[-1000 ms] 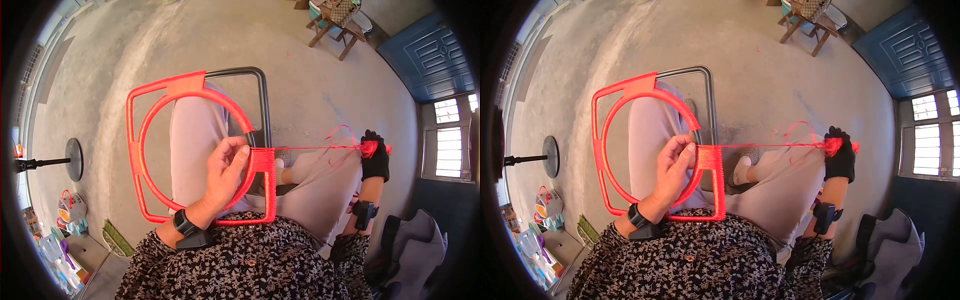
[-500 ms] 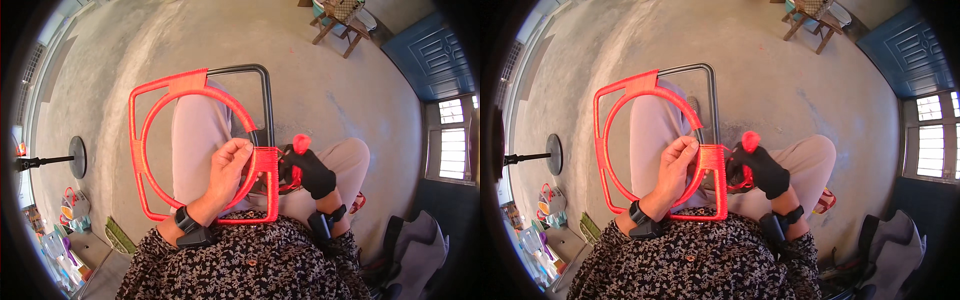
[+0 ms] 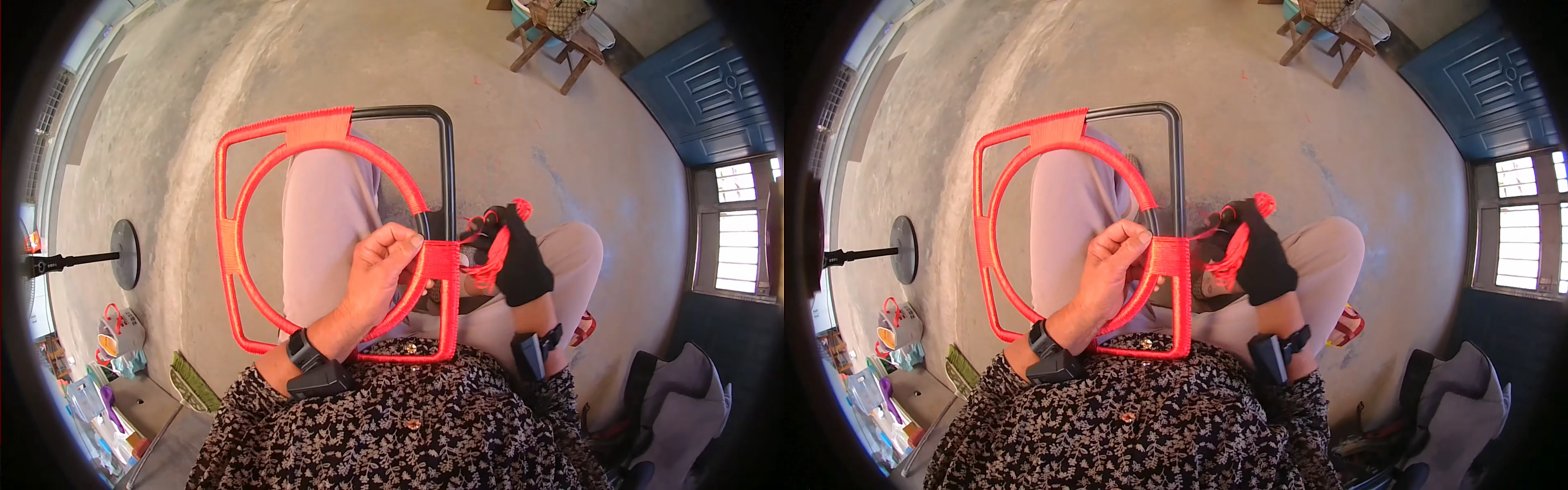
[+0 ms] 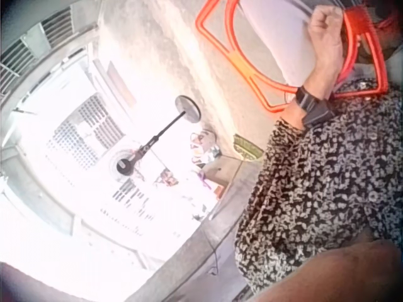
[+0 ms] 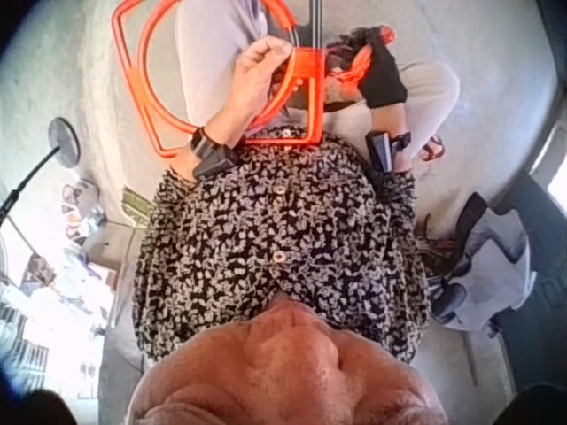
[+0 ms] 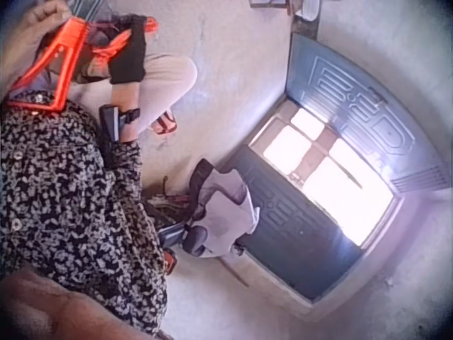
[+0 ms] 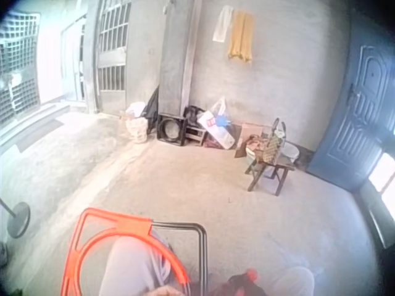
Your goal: Wrapping a red plastic frame with red string to create a woven furniture part.
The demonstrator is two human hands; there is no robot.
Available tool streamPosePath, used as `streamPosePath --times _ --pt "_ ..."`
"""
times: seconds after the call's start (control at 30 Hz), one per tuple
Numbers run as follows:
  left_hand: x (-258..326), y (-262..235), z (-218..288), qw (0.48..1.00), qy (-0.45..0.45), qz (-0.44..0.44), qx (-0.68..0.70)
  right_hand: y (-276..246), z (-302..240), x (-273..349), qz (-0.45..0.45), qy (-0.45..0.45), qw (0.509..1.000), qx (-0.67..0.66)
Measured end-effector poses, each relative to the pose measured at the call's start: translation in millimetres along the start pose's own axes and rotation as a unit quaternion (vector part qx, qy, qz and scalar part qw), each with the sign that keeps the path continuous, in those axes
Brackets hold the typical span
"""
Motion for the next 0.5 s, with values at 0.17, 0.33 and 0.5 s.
streamPosePath --times 0.17,0.33,0.5 --pt "2 -6 3 0.999 0.036 0.010 -0.011 -71 -112 2 0.102 -0.187 0.973 0.083" --pt "3 -3 5 0.999 0.030 0.019 -0.014 -255 -266 16 0.028 -0.232 0.942 -0.241" --pt "-2 0 3 0.999 0.027 -0.004 -0.017 -256 -318 19 -0.183 -0.186 0.965 -0.003"
Point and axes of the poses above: each hand's wrist, its own x-axis away from the middle knuckle, its own y-axis out of the palm, z = x × y, the point moved 9 cm from there along -x, towards the middle knuckle, and after that the axes turned 13 degrees about -x, right-handed, at the moved point
